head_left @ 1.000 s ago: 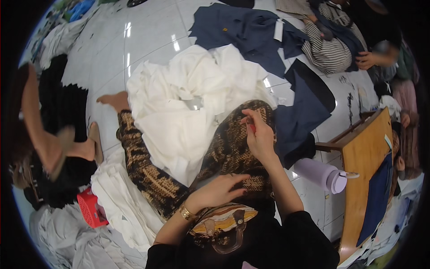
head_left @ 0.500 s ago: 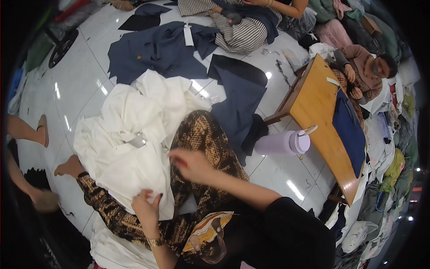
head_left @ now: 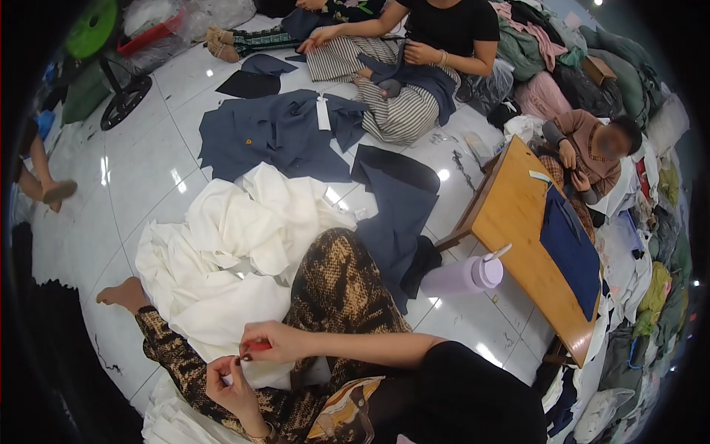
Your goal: Inspecting white fabric garment pieces, checking labels, and trimming excess threads with small scissors.
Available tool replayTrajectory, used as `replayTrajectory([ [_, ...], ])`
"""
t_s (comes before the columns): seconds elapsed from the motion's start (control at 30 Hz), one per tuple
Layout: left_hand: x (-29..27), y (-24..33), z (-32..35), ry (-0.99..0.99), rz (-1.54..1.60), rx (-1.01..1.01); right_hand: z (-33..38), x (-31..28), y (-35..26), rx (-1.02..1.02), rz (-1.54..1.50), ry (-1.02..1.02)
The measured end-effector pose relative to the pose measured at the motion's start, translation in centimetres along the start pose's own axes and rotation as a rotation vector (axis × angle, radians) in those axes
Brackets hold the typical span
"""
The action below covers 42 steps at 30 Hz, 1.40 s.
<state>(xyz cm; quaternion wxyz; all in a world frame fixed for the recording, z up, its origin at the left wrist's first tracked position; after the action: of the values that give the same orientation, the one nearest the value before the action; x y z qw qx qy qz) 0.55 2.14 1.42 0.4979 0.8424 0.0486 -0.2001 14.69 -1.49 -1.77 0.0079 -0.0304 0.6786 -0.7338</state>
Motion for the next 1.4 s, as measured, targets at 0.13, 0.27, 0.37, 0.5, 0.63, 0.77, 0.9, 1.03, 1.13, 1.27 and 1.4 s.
replayTrajectory([
  [0.13,0.2,1.0,0.1,-0.187,-0.236,0.025,0.1,-2.5,-1.1,-0.009,-0.148,0.155],
  [0.27,1.1,0.2,0.7,-0.401,-0.378,-0.067,3.0,-11.5,-2.2,-0.208,0.600,0.889],
  [0.37,1.3,-0.4,1.3,-0.481,-0.373,-0.054,7.2,-18.7,1.9,0.058,0.728,1.232],
  [0.5,2.2,0.2,0.9,-0.559,-0.367,-0.168,14.5,-21.6,11.0,0.534,1.014,1.241],
  [0.63,2.2,-0.7,1.0,-0.637,-0.486,-0.149,18.8,-16.9,12.4,0.846,1.065,0.998],
  [0.77,1.4,-1.5,0.9,-0.772,-0.565,-0.188,18.7,-15.9,10.3,0.948,0.918,1.045],
  [0.9,1.5,0.8,-0.3,-0.602,-0.384,-0.146,11.9,-14.7,2.9,0.128,0.660,1.206],
  [1.03,2.0,3.8,-1.4,-0.418,-0.164,-0.035,4.2,-8.5,-0.9,0.073,-0.052,0.473],
  [1.13,1.4,3.9,-1.4,-0.294,-0.005,0.113,1.1,-2.7,-3.2,0.104,-0.199,-0.035],
  [1.27,-0.2,2.3,-0.3,-0.183,0.001,0.028,-0.3,-1.7,-3.6,0.096,-0.078,-0.049],
  [1.4,-1.3,-0.4,1.0,-0.210,0.004,-0.107,2.5,-7.6,-4.4,-0.199,0.388,0.667],
])
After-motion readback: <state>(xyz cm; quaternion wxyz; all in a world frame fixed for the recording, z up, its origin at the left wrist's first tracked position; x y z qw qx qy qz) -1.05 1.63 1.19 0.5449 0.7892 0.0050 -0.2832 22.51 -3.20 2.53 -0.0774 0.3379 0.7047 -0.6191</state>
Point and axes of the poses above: each hand's wrist, its own z-axis away from the middle knuckle, its own x-axis out of the palm, y = z × x, the point moved 3 cm from there along -z, towards the middle knuckle, and after that the axes turned 9 degrees about x, right-handed, at the moved point
